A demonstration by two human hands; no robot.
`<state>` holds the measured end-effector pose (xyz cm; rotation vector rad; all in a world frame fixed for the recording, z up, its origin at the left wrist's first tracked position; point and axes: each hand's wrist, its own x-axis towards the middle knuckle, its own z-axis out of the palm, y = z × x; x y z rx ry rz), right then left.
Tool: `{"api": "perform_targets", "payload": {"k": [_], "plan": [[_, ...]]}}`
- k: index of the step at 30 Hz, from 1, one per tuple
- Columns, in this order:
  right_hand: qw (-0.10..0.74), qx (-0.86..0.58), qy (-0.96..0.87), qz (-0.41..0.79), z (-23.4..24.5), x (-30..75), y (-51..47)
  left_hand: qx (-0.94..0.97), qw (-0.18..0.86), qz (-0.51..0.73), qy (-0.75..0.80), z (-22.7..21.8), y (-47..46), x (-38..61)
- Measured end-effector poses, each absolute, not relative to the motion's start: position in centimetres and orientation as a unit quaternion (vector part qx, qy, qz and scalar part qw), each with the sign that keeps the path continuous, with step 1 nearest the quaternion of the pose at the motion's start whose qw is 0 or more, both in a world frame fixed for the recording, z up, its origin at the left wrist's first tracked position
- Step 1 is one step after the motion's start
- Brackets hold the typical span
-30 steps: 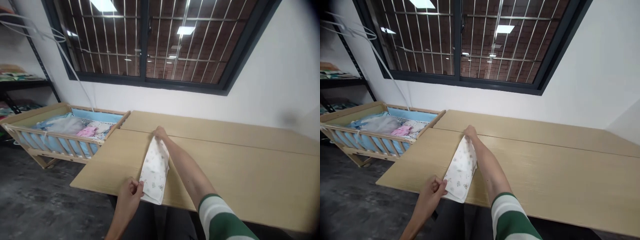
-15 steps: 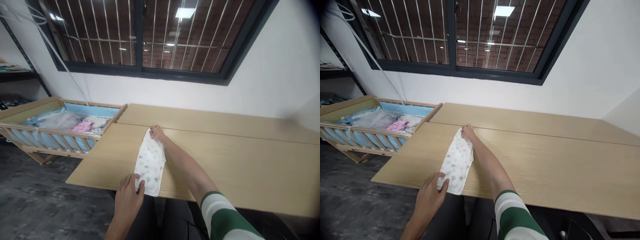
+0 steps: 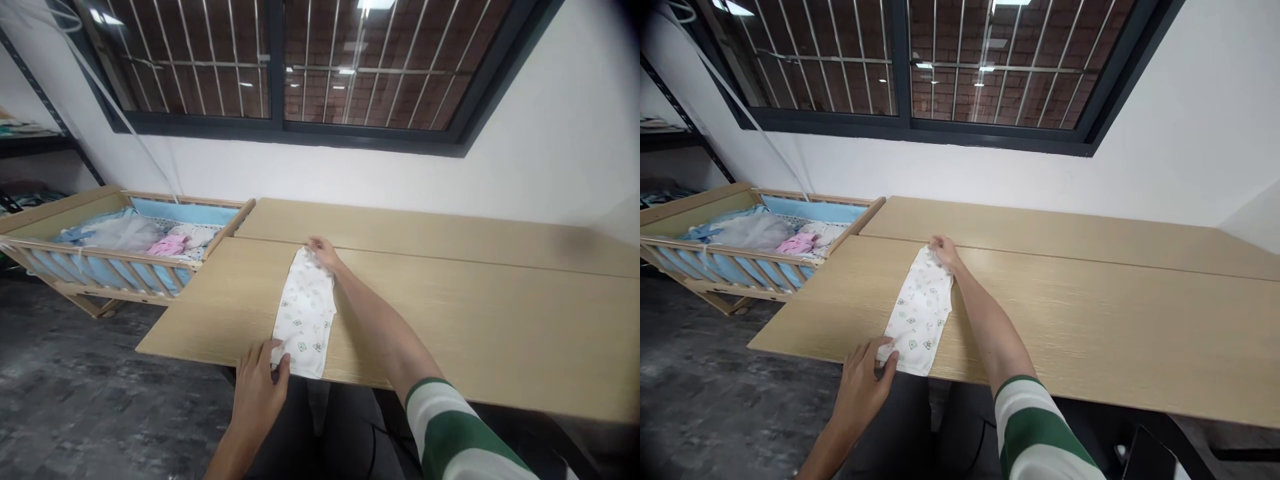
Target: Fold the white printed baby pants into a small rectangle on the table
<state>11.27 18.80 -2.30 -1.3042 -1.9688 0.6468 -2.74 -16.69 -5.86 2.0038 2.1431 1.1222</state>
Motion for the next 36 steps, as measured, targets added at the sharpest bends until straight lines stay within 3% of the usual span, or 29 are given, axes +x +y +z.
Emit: {"api": "perform_targets", "payload": {"k": [4,6,11,14,20,27,36], "plan": [[0.396,-0.472,-0.725,0.307,-0.9,11.8,16.2,0.614,-0.148,0.363,0.685,-5.5,-17.8,-2.2],[0.378,-0.387,-0.764,0.352,-0.3,11.8,12.3,0.649,-0.171,0.351,0.653,-5.4,-18.5,-1.5],[0.123,-0.108,-0.938,0.306,0.8,11.9,-1.0,0.712,-0.195,0.268,0.620,-7.6,-19.8,0.6],[0.059,-0.053,-0.960,0.268,0.4,12.5,-4.4,0.715,-0.217,0.254,0.614,-9.2,-20.1,1.3],[0.028,-0.192,-0.962,0.193,-1.8,12.9,4.7,0.675,-0.163,0.241,0.677,-9.0,-20.2,2.5],[0.060,-0.352,-0.925,0.129,-2.7,12.4,17.4,0.664,-0.164,0.246,0.687,-9.3,-20.2,2.9],[0.103,-0.364,-0.925,0.045,-2.9,12.5,17.1,0.673,-0.183,0.251,0.672,-9.8,-20.2,3.1]]}}
